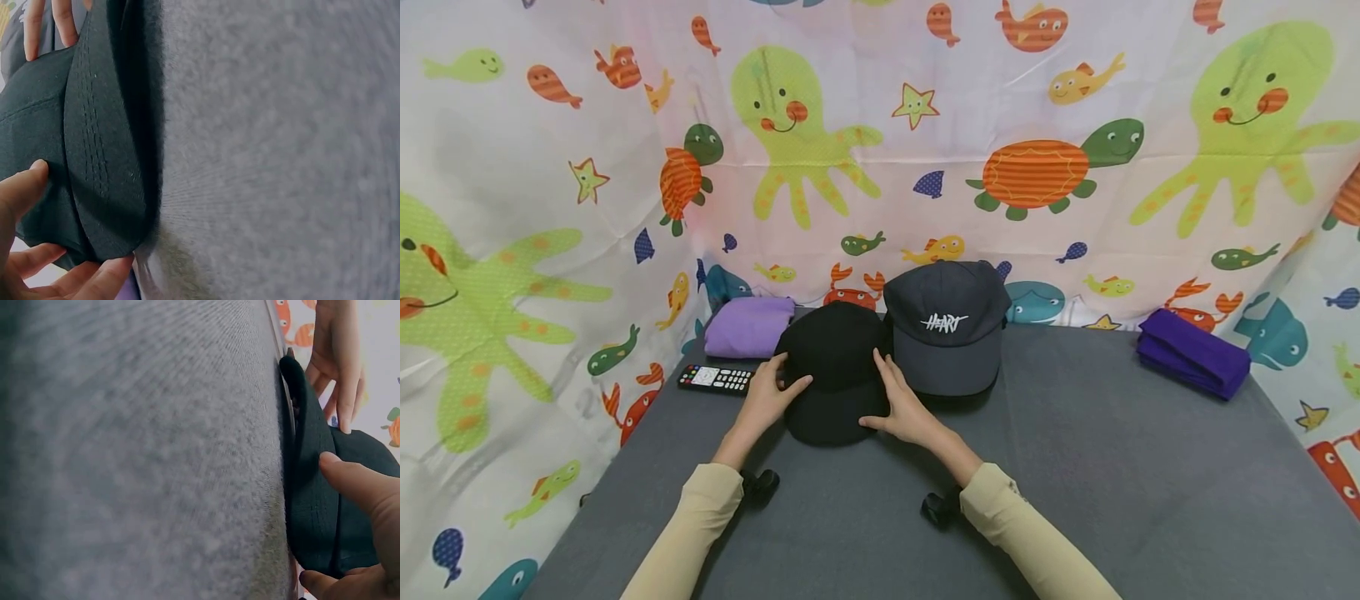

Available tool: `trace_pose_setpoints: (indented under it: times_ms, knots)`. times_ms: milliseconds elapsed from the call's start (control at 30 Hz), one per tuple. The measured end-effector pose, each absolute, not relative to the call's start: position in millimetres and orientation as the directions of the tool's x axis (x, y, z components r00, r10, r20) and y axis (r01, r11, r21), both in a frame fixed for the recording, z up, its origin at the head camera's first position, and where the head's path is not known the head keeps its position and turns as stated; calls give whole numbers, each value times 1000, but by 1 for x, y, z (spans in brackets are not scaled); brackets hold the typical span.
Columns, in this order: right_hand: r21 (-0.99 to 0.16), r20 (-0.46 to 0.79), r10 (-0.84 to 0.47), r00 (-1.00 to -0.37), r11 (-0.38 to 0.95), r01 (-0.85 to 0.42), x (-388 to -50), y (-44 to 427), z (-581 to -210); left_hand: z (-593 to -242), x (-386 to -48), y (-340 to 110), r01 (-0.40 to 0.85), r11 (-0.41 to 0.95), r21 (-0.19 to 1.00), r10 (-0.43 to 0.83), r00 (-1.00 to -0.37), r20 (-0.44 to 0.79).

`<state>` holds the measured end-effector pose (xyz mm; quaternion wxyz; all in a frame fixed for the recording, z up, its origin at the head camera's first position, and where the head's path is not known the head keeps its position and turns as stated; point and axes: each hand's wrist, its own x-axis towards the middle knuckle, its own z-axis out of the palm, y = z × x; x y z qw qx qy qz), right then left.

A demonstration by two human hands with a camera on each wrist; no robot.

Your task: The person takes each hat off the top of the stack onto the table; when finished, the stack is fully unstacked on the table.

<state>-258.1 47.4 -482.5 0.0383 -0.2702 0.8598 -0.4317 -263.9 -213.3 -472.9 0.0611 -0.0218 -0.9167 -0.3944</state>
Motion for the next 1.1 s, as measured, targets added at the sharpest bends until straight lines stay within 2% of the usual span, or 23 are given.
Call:
trace_pose_setpoints:
  times_ms: [533,800,933,1100]
  knots:
    - [-751,191,-522,-831,468,-466,-260,47,-479,-457,-275,-211,244,691,681,81,-962,262]
    - [-728,195,-524,-829,490,-480,-272,41,-480,-461,-293,-224,257,691,675,238,-963,123]
    - [-699,193,-534,-823,514,-498,-277,37,-482,-462,-295,-231,258,687,679,326,-945,29]
    - [-679,165,-547,-821,541,-497,-282,33,-483,-465,-295,-235,290,689,664,413,-910,-31]
